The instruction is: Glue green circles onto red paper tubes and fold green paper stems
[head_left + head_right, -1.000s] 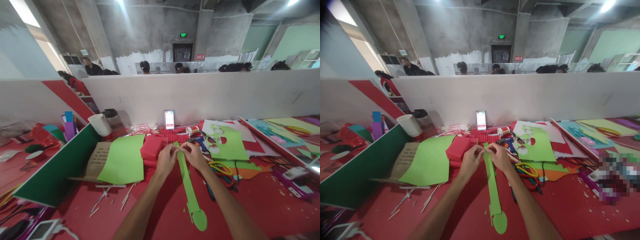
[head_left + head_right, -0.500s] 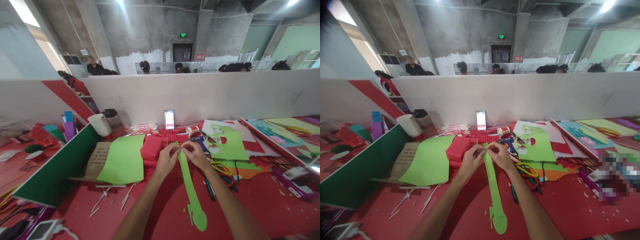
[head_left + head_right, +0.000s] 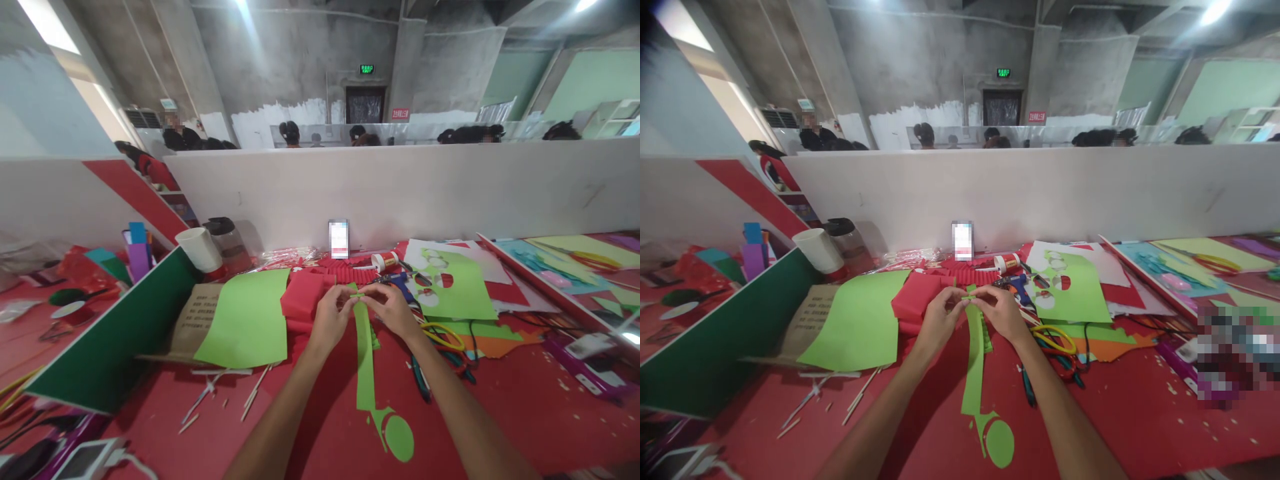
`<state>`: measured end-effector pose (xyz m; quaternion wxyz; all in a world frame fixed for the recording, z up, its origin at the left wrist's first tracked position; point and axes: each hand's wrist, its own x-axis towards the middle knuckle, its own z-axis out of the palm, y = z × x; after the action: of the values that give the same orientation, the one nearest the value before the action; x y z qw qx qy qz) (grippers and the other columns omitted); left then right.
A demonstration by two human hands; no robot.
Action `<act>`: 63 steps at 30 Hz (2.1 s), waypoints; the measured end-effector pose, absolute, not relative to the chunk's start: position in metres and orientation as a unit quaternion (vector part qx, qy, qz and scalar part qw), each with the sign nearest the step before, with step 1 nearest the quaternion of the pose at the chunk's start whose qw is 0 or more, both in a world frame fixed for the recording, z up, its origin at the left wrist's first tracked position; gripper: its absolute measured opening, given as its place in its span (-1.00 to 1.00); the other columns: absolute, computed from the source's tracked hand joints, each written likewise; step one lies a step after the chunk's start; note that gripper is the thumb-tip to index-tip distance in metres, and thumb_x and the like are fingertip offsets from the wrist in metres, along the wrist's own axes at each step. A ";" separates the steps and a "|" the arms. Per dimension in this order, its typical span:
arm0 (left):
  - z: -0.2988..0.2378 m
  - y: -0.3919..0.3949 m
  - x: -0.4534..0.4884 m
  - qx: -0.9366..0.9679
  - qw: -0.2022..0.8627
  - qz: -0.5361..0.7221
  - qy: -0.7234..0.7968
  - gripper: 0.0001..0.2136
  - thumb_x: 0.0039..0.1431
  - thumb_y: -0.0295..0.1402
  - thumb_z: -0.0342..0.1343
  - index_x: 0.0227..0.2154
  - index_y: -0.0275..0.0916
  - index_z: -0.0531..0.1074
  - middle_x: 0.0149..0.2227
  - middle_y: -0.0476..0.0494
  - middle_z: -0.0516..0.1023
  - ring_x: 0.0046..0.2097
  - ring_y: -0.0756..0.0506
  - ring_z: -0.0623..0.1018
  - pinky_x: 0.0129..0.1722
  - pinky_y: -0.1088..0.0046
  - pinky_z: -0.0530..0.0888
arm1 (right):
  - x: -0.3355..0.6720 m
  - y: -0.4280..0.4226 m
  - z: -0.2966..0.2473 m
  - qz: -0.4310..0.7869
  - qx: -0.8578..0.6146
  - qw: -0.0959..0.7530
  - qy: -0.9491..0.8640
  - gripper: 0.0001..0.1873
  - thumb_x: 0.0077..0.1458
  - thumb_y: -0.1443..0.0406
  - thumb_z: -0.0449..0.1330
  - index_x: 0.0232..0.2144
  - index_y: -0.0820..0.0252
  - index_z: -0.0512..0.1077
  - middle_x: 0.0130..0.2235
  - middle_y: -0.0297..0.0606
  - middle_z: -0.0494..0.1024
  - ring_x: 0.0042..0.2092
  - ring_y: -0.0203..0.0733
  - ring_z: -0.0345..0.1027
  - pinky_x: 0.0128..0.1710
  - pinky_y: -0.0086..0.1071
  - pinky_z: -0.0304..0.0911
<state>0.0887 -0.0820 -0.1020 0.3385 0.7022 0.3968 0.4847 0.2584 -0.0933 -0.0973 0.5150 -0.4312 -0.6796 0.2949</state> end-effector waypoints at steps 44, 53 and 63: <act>-0.095 -0.086 0.086 0.726 0.336 0.466 0.377 -0.81 0.25 -0.23 0.02 -0.30 -0.22 0.45 -0.33 -0.07 0.55 -0.31 -0.05 0.51 -0.29 0.50 0.41 | 0.258 -0.098 -0.095 0.238 -0.432 0.502 -0.711 -0.86 0.12 0.26 0.18 -0.33 0.17 0.52 -0.30 -0.24 0.60 -0.24 -0.15 0.47 -0.18 -0.33 0.35; -0.095 -0.080 0.087 0.667 0.434 0.478 0.372 -0.81 0.11 -0.23 0.15 -0.33 -0.26 0.48 -0.40 -0.10 0.57 -0.39 -0.04 0.52 -0.40 0.50 0.44 | 0.257 -0.097 -0.095 0.223 -0.415 0.519 -0.713 -0.87 0.11 0.29 0.19 -0.36 0.14 0.54 -0.30 -0.23 0.60 -0.24 -0.15 0.49 -0.15 -0.30 0.37; -0.097 -0.080 0.085 0.664 0.396 0.499 0.393 -0.81 0.13 -0.25 0.14 -0.28 -0.26 0.47 -0.31 -0.13 0.59 -0.31 -0.06 0.55 -0.32 0.46 0.47 | 0.258 -0.097 -0.096 0.306 -0.419 0.493 -0.698 -0.79 0.09 0.28 0.21 -0.19 0.17 0.51 -0.20 -0.22 0.61 -0.18 -0.15 0.50 -0.14 -0.31 0.38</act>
<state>0.0852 -0.0802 -0.0969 0.3957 0.6638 0.3928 0.4985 0.2577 -0.0966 -0.0955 0.4931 -0.4188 -0.6984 0.3061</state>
